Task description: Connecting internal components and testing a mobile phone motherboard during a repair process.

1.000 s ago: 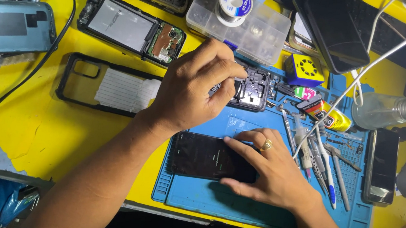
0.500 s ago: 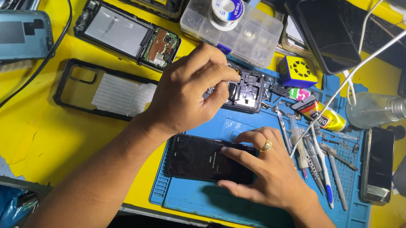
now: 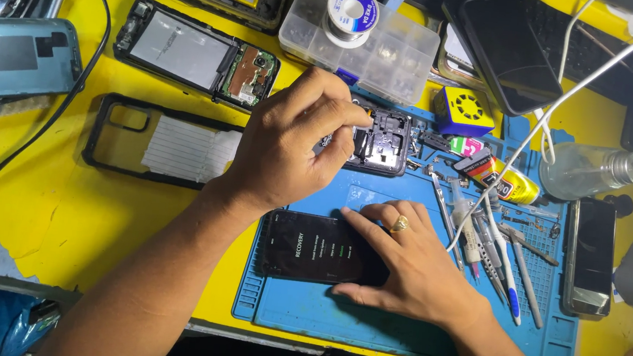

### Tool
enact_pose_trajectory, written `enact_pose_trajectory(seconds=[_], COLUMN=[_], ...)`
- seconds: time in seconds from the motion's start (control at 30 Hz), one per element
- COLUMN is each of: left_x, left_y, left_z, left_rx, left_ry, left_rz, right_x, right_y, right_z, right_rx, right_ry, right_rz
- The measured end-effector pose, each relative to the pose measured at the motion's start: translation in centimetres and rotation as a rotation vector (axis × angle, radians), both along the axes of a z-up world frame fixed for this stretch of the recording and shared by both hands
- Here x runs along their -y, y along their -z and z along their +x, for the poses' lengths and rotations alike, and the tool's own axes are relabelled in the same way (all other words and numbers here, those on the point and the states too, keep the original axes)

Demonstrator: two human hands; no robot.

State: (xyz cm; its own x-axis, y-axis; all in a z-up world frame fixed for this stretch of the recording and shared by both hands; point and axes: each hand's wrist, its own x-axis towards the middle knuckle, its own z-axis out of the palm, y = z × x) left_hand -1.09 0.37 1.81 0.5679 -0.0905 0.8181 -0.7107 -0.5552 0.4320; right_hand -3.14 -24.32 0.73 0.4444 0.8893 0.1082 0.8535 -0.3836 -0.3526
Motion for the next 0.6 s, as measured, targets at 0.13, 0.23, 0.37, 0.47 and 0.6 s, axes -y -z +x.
enact_pose_trajectory(seconds=[0.13,0.23,0.37,0.47,0.6], left_x=[-0.1,-0.1,-0.6,-0.8,0.3], left_y=[0.1,-0.1,-0.5,-1.9,-2.4], left_z=[0.0,-0.1,-0.4,-0.9,-1.1], left_rx=[0.003,0.001,-0.05,-0.112,-0.409], left_ry=[0.008,0.013,-0.017,-0.055,0.104], left_rz=[0.002,0.007,-0.011,-0.153,-0.795], right_x=[-0.2,-0.2,0.3,1.1,2.8], right_y=[0.4,0.6,0.3,-0.6,-1.3], right_z=[-0.1,-0.1,0.3,0.7,1.4], right_rx=[0.028,0.026,-0.01,-0.108,-0.37], right_ry=[0.001,-0.015,0.012,0.101,0.291], right_rz=[-0.003,0.068,0.16,0.257,0.392])
